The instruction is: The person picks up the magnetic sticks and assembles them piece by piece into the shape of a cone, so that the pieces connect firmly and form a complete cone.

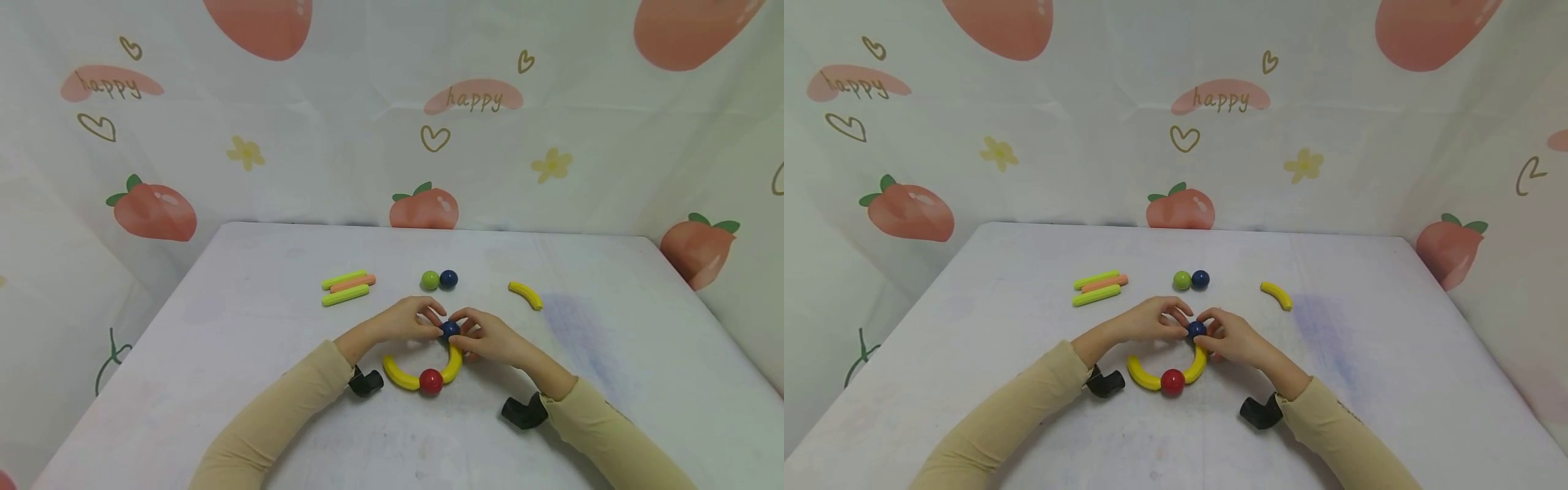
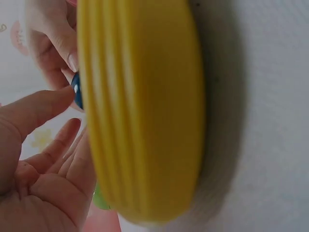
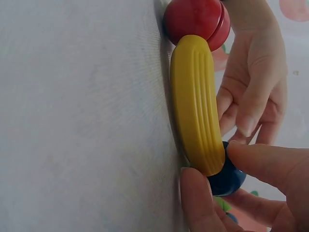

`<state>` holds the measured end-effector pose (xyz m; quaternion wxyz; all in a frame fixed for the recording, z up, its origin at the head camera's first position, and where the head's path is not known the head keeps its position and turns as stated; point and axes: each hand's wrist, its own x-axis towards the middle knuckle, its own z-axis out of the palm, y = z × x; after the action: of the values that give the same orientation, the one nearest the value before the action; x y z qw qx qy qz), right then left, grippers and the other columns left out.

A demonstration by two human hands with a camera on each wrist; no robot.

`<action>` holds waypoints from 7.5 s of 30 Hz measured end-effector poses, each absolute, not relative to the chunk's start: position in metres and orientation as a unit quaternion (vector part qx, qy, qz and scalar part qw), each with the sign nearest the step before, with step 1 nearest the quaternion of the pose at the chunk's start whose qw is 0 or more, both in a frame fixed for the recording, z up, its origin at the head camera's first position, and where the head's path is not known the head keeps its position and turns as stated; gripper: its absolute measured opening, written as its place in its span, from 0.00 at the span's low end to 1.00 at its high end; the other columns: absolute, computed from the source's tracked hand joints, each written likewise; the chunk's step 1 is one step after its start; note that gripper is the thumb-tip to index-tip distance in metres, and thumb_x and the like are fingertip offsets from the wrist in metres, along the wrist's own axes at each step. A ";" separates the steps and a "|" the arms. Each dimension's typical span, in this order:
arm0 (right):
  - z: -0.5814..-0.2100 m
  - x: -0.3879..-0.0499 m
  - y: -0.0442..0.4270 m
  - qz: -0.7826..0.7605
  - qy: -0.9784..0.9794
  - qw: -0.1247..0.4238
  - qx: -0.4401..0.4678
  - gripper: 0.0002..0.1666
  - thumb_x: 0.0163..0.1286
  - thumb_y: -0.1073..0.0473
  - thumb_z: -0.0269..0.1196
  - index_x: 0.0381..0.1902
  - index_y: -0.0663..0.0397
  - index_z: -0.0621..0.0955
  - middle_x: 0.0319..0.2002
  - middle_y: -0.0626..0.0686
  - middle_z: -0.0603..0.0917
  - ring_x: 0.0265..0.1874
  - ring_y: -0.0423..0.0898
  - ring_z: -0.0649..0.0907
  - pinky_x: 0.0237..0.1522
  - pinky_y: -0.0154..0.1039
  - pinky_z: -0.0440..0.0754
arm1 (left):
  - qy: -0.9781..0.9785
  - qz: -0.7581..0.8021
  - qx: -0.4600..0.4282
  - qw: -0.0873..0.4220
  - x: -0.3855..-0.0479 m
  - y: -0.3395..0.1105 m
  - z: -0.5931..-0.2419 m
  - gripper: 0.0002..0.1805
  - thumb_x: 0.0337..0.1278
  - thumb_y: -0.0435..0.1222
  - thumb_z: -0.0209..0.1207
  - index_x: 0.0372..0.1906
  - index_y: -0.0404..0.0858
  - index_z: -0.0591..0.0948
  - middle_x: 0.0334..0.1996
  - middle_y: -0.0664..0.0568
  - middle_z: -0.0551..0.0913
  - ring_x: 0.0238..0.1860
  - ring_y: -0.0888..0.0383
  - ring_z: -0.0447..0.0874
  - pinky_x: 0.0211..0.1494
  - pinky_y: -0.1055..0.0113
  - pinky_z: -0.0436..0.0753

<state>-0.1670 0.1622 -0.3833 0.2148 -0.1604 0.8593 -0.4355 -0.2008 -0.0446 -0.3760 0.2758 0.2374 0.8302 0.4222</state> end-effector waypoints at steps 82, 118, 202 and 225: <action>-0.370 -0.208 0.259 -0.335 0.941 0.032 -0.019 0.26 0.67 0.53 0.58 0.55 0.67 0.72 0.51 0.71 0.76 0.50 0.66 0.77 0.47 0.52 0.77 | 0.890 0.377 0.126 0.224 -0.188 -0.080 -0.376 0.18 0.49 0.40 0.67 0.44 0.36 0.80 0.29 0.52 0.80 0.24 0.63 0.74 0.28 0.76 0.72; -0.374 -0.200 0.231 -0.360 0.925 0.112 -0.039 0.23 0.64 0.58 0.61 0.49 0.69 0.69 0.46 0.69 0.76 0.44 0.57 0.78 0.36 0.34 0.77 | 0.893 0.368 0.136 0.222 -0.189 -0.080 -0.377 0.17 0.49 0.41 0.66 0.44 0.37 0.80 0.30 0.52 0.81 0.26 0.62 0.74 0.30 0.76 0.71; -0.374 -0.165 0.174 -0.337 0.911 0.170 -0.165 0.36 0.56 0.56 0.67 0.58 0.67 0.69 0.53 0.65 0.76 0.38 0.47 0.79 0.41 0.39 0.82 | 0.884 0.352 0.169 0.255 -0.184 -0.077 -0.376 0.16 0.51 0.43 0.64 0.41 0.38 0.79 0.22 0.56 0.76 0.23 0.63 0.70 0.27 0.75 0.67; -0.367 -0.171 0.186 -0.343 0.889 0.231 -0.199 0.31 0.57 0.64 0.60 0.59 0.64 0.69 0.52 0.66 0.76 0.45 0.54 0.78 0.47 0.47 0.81 | 0.878 0.351 0.179 0.271 -0.183 -0.075 -0.378 0.12 0.55 0.43 0.62 0.33 0.38 0.84 0.22 0.56 0.80 0.21 0.64 0.74 0.27 0.76 0.72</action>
<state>-0.1711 0.1857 -0.3668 0.2314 -0.1987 0.8886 -0.3426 -0.1831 -0.0750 -0.3775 0.2714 0.1793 0.8779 0.3514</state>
